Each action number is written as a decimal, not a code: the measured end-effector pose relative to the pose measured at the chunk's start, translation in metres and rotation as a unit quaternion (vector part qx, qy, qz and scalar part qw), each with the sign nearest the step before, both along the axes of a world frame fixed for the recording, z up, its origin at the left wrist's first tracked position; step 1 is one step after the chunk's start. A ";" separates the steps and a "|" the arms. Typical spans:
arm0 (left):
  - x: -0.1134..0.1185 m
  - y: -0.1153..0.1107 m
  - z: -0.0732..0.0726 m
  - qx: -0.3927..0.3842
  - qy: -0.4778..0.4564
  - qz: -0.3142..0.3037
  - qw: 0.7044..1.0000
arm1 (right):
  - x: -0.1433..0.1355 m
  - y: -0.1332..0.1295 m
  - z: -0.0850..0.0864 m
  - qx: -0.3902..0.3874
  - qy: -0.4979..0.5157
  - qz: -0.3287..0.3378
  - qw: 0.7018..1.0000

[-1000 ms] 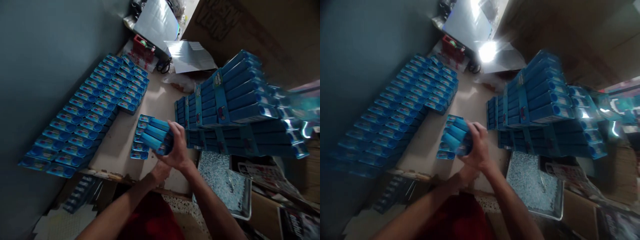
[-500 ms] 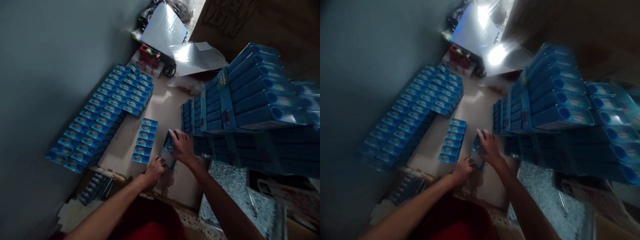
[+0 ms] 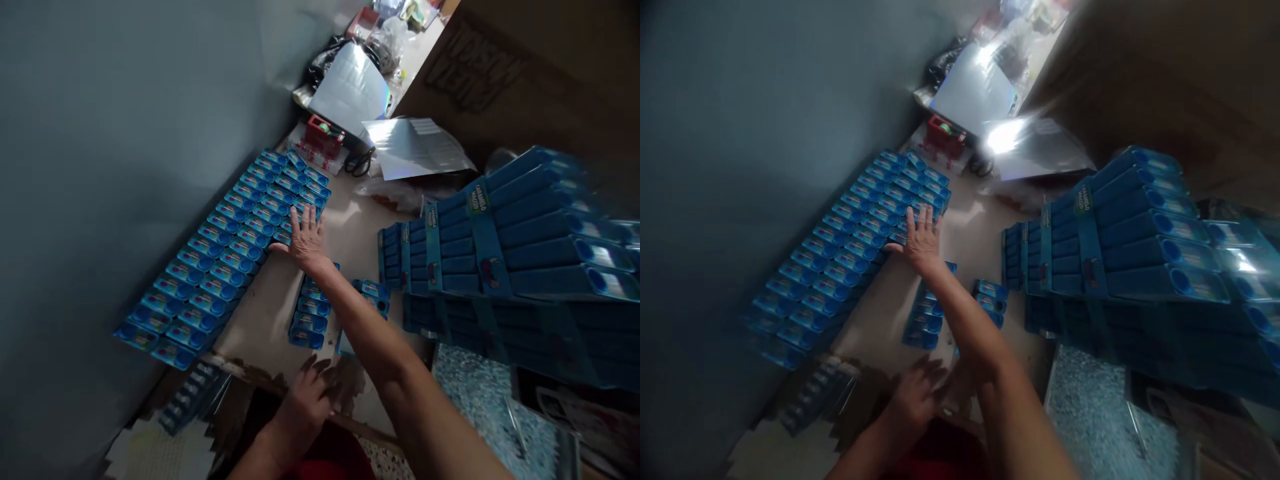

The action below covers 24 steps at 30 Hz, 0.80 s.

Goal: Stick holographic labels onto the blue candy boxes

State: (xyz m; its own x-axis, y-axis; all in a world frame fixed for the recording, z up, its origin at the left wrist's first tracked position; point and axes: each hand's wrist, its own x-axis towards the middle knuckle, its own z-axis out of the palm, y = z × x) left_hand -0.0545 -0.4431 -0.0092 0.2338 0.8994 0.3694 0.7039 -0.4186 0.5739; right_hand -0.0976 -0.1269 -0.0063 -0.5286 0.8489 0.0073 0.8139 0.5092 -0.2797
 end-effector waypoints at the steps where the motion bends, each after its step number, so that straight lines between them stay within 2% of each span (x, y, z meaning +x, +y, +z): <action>1: -0.010 -0.001 0.006 -0.004 -0.010 0.034 0.999 | -0.010 -0.002 -0.009 0.008 -0.014 0.000 1.000; 4: -0.034 -0.012 0.010 -0.039 -0.016 0.095 0.995 | -0.018 -0.020 -0.024 0.022 -0.033 0.008 0.999; 7: -0.040 -0.030 -0.005 -0.081 -0.012 0.086 0.993 | -0.017 -0.035 -0.020 0.026 -0.041 0.005 0.999; 9: -0.035 -0.043 -0.019 -0.092 -0.010 0.071 0.993 | -0.020 -0.034 -0.016 0.023 -0.043 -0.024 0.999; 12: -0.018 -0.059 -0.038 -0.065 -0.020 0.043 0.997 | -0.023 -0.016 -0.013 0.001 -0.032 -0.059 0.998; 15: 0.002 -0.063 -0.048 -0.076 -0.013 0.002 0.997 | -0.022 0.005 -0.006 -0.039 -0.010 -0.061 0.997; 17: 0.014 -0.060 -0.049 -0.107 -0.016 -0.006 0.994 | -0.018 0.007 0.009 -0.056 0.009 -0.071 0.996; 19: 0.023 -0.054 -0.045 -0.143 -0.044 -0.003 0.989 | -0.005 -0.008 0.033 -0.035 0.040 -0.084 0.995; 21: 0.026 -0.048 -0.038 -0.200 -0.091 0.006 0.976 | 0.020 -0.041 0.066 0.013 0.081 -0.080 0.993; 24: 0.023 -0.042 -0.028 -0.282 -0.162 0.040 0.945 | 0.080 -0.117 0.110 0.049 0.123 -0.046 0.990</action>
